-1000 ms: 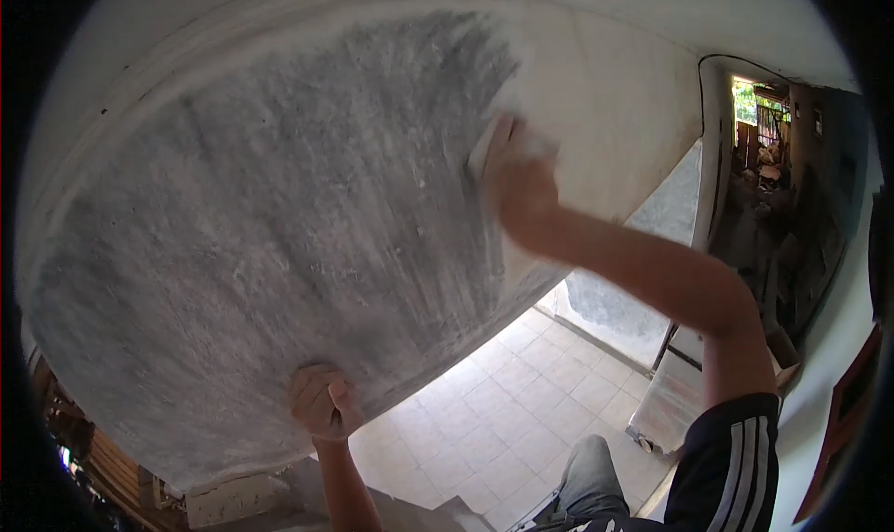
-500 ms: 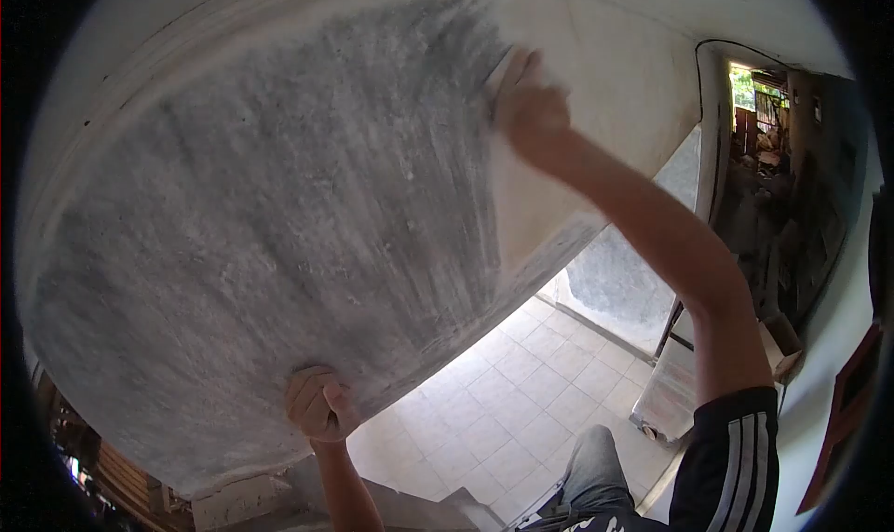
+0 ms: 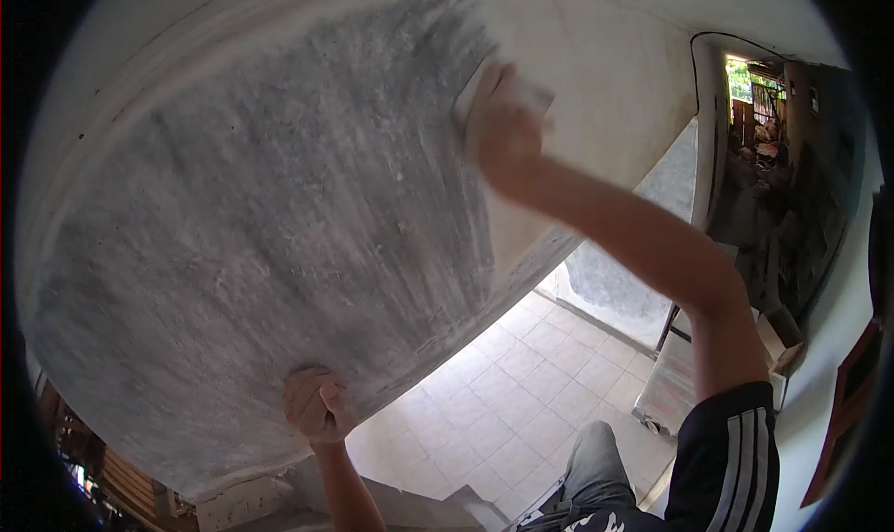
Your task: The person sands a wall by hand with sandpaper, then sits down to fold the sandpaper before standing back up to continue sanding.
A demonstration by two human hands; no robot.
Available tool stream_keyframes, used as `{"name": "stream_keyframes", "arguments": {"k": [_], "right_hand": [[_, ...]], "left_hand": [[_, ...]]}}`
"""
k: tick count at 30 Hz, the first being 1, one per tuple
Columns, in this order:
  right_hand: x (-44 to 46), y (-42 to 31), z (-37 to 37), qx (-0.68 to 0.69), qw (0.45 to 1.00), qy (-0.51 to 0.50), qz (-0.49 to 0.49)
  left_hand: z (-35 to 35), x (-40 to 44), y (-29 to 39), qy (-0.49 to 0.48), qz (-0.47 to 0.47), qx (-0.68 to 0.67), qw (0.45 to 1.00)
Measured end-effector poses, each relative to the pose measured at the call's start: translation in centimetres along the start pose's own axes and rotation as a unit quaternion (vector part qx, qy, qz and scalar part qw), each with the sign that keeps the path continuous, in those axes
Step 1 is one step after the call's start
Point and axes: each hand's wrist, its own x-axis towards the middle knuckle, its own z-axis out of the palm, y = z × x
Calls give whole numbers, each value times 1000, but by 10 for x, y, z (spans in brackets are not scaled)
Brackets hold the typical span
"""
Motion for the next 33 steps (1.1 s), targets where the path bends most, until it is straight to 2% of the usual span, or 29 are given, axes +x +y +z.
{"name": "stream_keyframes", "arguments": {"k": [2, 4, 6, 8, 9, 11, 13, 14, 19, 22, 23, 25, 27, 29, 31, 33], "right_hand": [[-5, -6, 1, 138, 990, -6, 18], [9, 0, 12, 289, 956, -21, 56], [36, 21, 17, 174, 984, -10, 37], [47, 31, -5, -75, 995, -59, 3], [33, 27, -26, -3, 996, -93, -12], [-8, -2, -17, 52, 996, -68, -29], [-10, -6, -14, 83, 996, -24, -31], [-4, -1, -11, 89, 996, -1, -24], [25, 31, -34, 3, 999, -41, -31], [-9, -2, -15, 68, 998, 1, 10], [-18, -11, -6, 67, 998, -21, -10], [-7, 2, -11, 208, 977, -54, 0], [28, 37, -18, 21, 994, -95, -55], [37, 38, -20, -72, 992, -94, -49], [28, 21, -13, -68, 995, -63, 27], [-4, 10, -2, -62, 995, -55, -58]], "left_hand": [[2, 1, 0, 6, 10, 5, 1000], [2, 1, 1, 8, 18, 9, 1000], [2, 3, 2, 6, 21, 7, 1000], [2, 6, 3, 10, 26, 10, 1000], [3, 8, 6, 13, 22, 13, 1000], [4, 11, 9, 16, 15, 19, 1000], [6, 9, 5, 15, 32, 26, 999], [4, 7, 3, 7, 39, 28, 999], [-1, -1, 0, -2, 14, 21, 1000], [3, 2, 2, 11, 18, 16, 1000], [5, 4, 2, 21, 20, 15, 999], [7, 3, -1, 19, 24, 32, 999], [1, -1, 2, 1, 18, 37, 999], [-1, 2, 3, -5, 16, 31, 999], [2, 3, 1, 8, 21, 30, 999], [5, 4, 0, 16, 28, 29, 999]]}}
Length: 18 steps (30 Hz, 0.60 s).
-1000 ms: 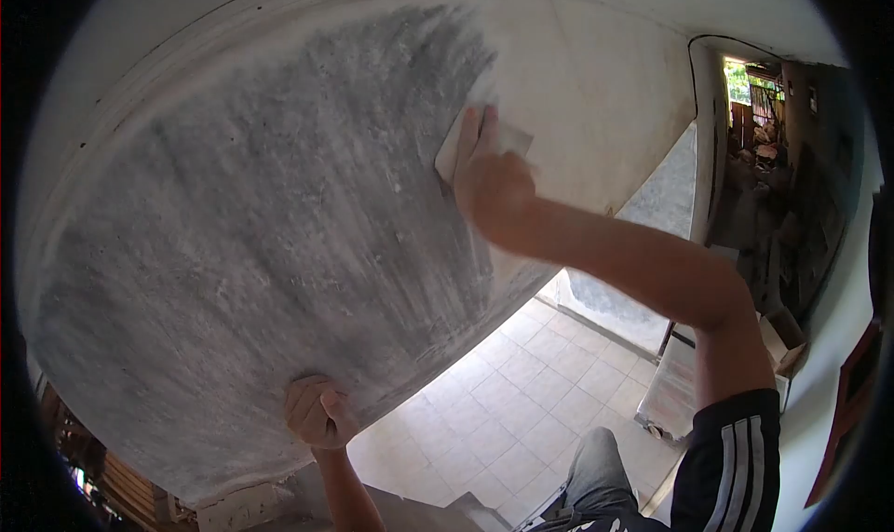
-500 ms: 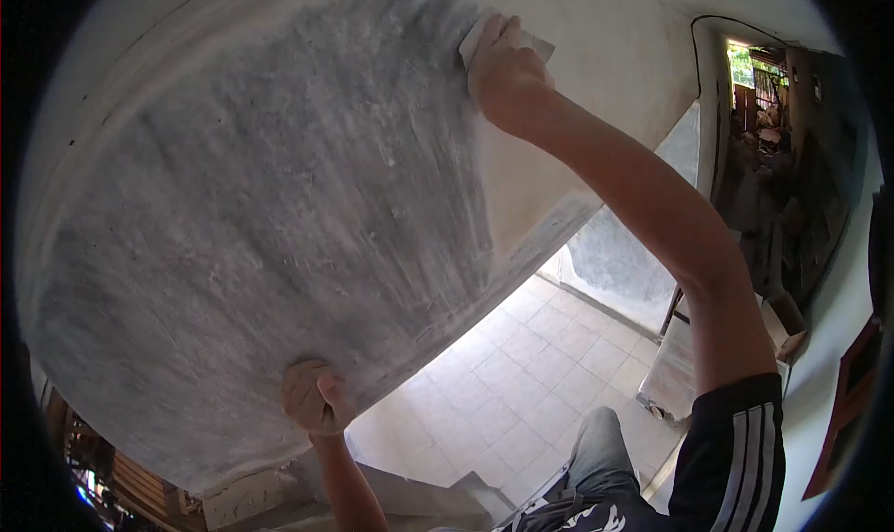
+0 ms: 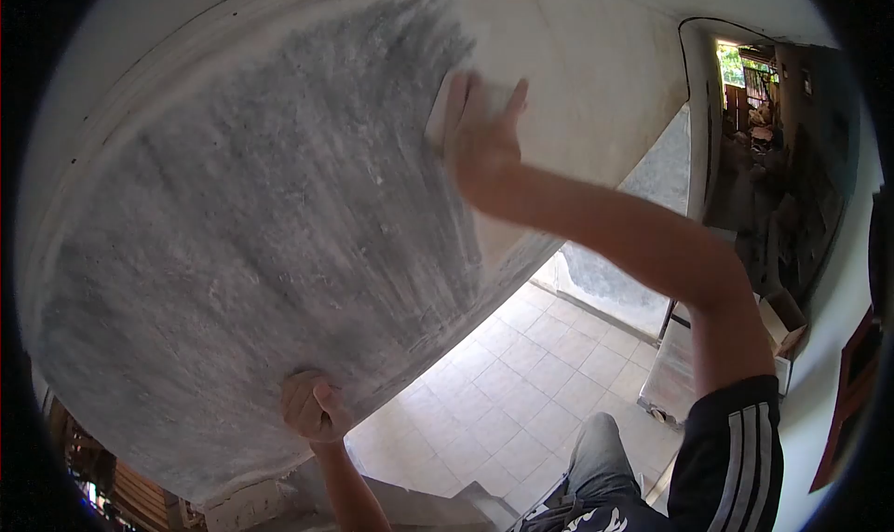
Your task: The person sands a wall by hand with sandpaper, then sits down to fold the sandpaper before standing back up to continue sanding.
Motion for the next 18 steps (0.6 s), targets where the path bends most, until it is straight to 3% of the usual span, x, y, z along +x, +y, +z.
{"name": "stream_keyframes", "arguments": {"k": [1, 3, 6, 9, 12, 15, 18], "right_hand": [[-8, -3, 1, 0, 999, 7, -43], [-2, 8, -4, 77, 996, 25, 24], [28, 26, -11, 47, 991, 55, 110], [18, 5, -8, 77, 987, 97, 105], [-2, -22, 13, 147, 986, 78, 8], [21, 34, -30, 72, 997, 30, -2], [16, 15, -28, 151, 986, 66, 26]], "left_hand": [[1, -1, -1, 2, 3, 1, 1000], [-1, -1, -1, -1, 4, -5, 1000], [-4, 0, 2, -6, -8, -10, 1000], [-5, -3, 2, -12, -21, -5, 1000], [1, -2, 0, 2, -11, -16, 1000], [-2, 0, 3, 1, -4, -13, 1000], [-3, -1, 2, -1, -7, -14, 1000]]}}
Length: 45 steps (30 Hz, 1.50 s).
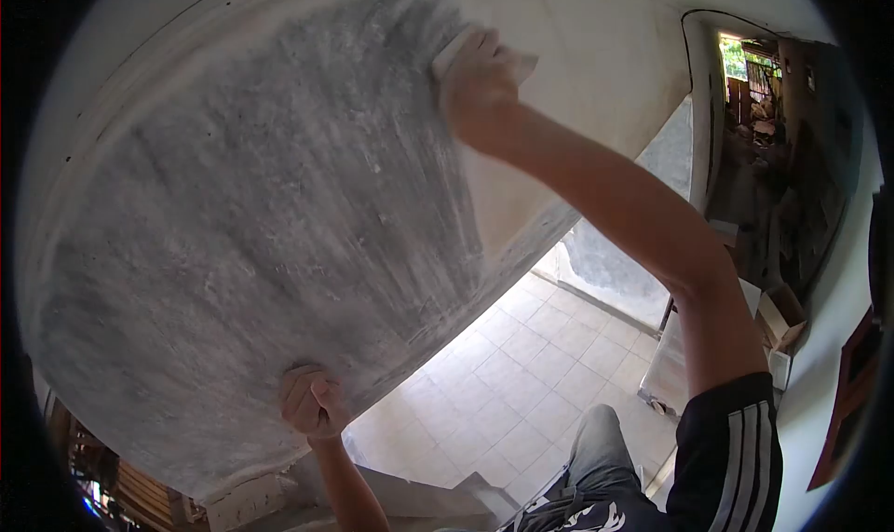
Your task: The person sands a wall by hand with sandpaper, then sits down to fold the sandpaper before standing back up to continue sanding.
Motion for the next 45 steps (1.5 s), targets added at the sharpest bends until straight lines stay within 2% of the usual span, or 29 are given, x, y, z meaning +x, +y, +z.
{"name": "stream_keyframes", "arguments": {"k": [1, 4, 7, 10, 13, 14, 16, 19, 21, 24, 26, 29, 31, 32, 35, 36, 38, 40, 41, 43, 45], "right_hand": [[-8, -8, 0, 35, 999, 9, 7], [-27, -26, 20, -56, 995, 64, -48], [11, 15, 8, -16, 999, 18, -42], [27, 15, 11, -85, 996, -18, -13], [-10, -22, 25, 18, 1000, -17, -17], [-15, -16, 7, -39, 995, -76, -48], [3, 19, -6, -32, 996, -54, -68], [22, 18, -7, -202, 974, -73, -76], [14, 5, 20, -2, 1000, 8, 6], [27, 7, 69, -48, 991, 117, -41], [41, 37, 44, -113, 993, -3, -18], [35, 32, 19, -29, 998, -59, 13], [19, 11, 40, 43, 998, 1, 50], [14, 2, 73, -49, 995, 70, 47], [34, 32, 48, 202, 975, 34, 87], [36, 40, 26, 104, 990, -40, 87], [37, 26, 31, -47, 994, -68, 71], [23, 13, 23, -109, 988, -111, 19], [7, 5, 19, -98, 985, -138, -26], [8, 8, 22, 8, 994, -103, -27], [42, 37, 56, 198, 978, 15, 63]], "left_hand": [[1, 0, -1, 2, 0, -2, 1000], [2, -2, -2, 4, -3, -1, 1000], [0, 0, 2, -18, -10, 4, 1000], [-7, -7, -2, -27, -12, 12, 999], [-3, -6, -1, -14, 3, 18, 1000], [0, -4, 0, -9, 7, 21, 1000], [-2, -8, -1, -24, -14, 21, 999], [-8, -11, -4, -33, -10, 11, 999], [-7, -8, -2, -28, 1, 6, 1000], [-2, -5, 1, -19, -1, 26, 999], [-7, -13, -2, -45, -14, 44, 998], [-4, -14, -5, -27, -12, 14, 999], [-1, -6, -2, -17, 6, 16, 1000], [1, -2, -1, -11, 16, 17, 1000], [1, -3, 3, -22, 1, 39, 999], [-2, -7, 3, -31, -13, 27, 999], [-3, -14, -1, -37, -34, 8, 999], [-3, -12, 1, -27, -25, 9, 999], [0, -8, 0, -16, -18, 9, 1000], [0, -4, 1, -25, -17, 20, 999], [-6, -7, 3, -38, -12, 22, 999]]}}
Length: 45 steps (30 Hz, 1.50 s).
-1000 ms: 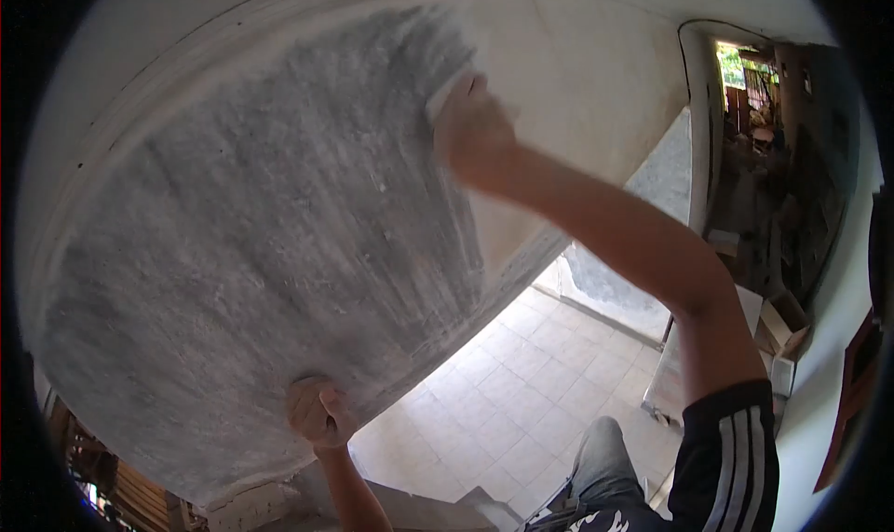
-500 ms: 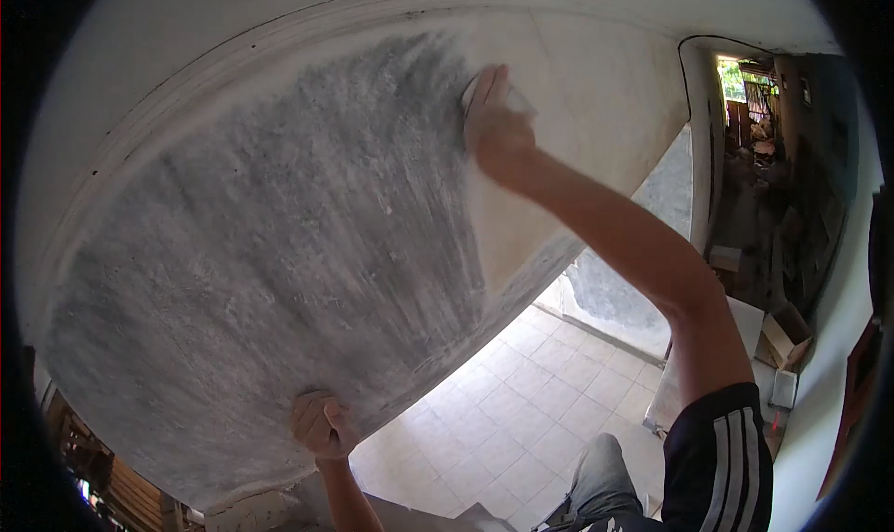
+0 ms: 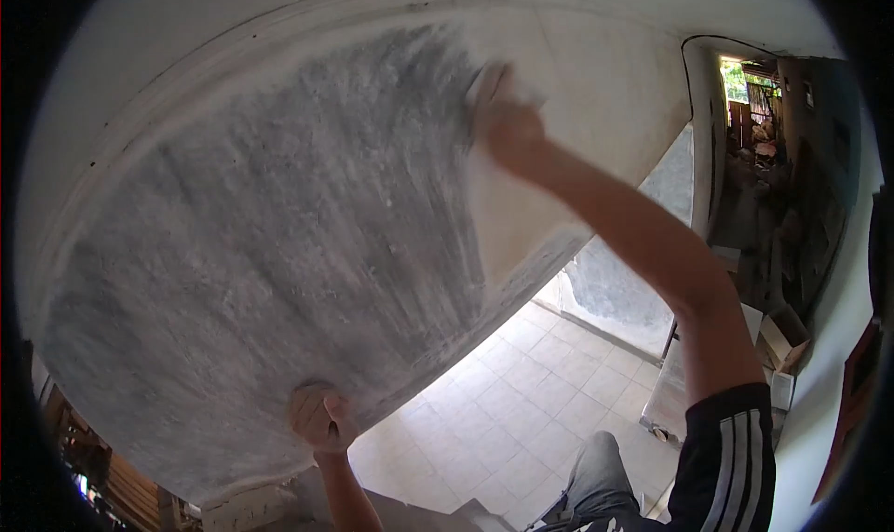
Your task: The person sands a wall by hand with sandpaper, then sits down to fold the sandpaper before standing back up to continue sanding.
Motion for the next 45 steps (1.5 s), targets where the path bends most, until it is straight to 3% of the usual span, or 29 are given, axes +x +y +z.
{"name": "stream_keyframes", "arguments": {"k": [3, 5, 8, 9, 13, 17, 19, 22, 26, 27, 30, 31, 32, 35, 37, 39, 40, 43, 45], "right_hand": [[3, -4, -20, -154, 988, -11, 8], [-17, -13, -4, -41, 998, 22, 40], [-61, -21, 11, -262, 960, -37, -90], [-49, -14, 9, -120, 991, -7, -65], [-7, -1, -18, -193, 980, 16, -48], [-68, -37, -22, -279, 950, -102, -98], [-67, -30, 6, -100, 993, -37, -49], [-11, -1, 0, -71, 995, 68, -11], [-44, -35, 12, -136, 989, 52, -3], [-71, -44, 17, -149, 986, 33, -70], [-74, -43, -3, -80, 993, 25, -82], [-43, -26, 7, -71, 990, 95, -73], [-18, -20, -7, -88, 995, 39, -18], [2, -16, 7, -193, 981, 36, -8], [-68, -51, -6, -133, 991, -21, -24], [-97, -57, -7, -275, 950, -78, -130], [-97, -52, 1, -160, 979, -64, -109], [-36, -29, -15, -113, 992, 7, -63], [-38, -35, -1, -155, 984, 73, -44]], "left_hand": [[0, 6, -4, 14, 24, 0, 1000], [3, 8, -2, 33, 32, -3, 999], [7, 7, -2, 41, 33, -10, 999], [8, 7, -2, 39, 30, -4, 999], [2, 4, -4, 28, 25, 9, 999], [6, 5, 0, 36, 17, 4, 999], [7, 5, -1, 36, 8, -6, 999], [4, 3, 0, 22, 15, 4, 1000], [3, 3, -4, 28, 28, -10, 999], [5, 3, -5, 32, 31, -10, 999], [6, 3, -5, 35, 34, -17, 999], [5, 3, -4, 35, 29, -23, 999], [6, 2, -3, 41, 23, -26, 999], [4, 6, -3, 40, 45, -12, 998], [2, -1, -1, 23, 11, -16, 1000], [6, 0, -2, 25, -3, -9, 1000], [7, 1, -2, 29, -3, -2, 1000], [4, -3, -3, 15, -2, 3, 1000], [1, -1, -3, 15, 11, 3, 1000]]}}
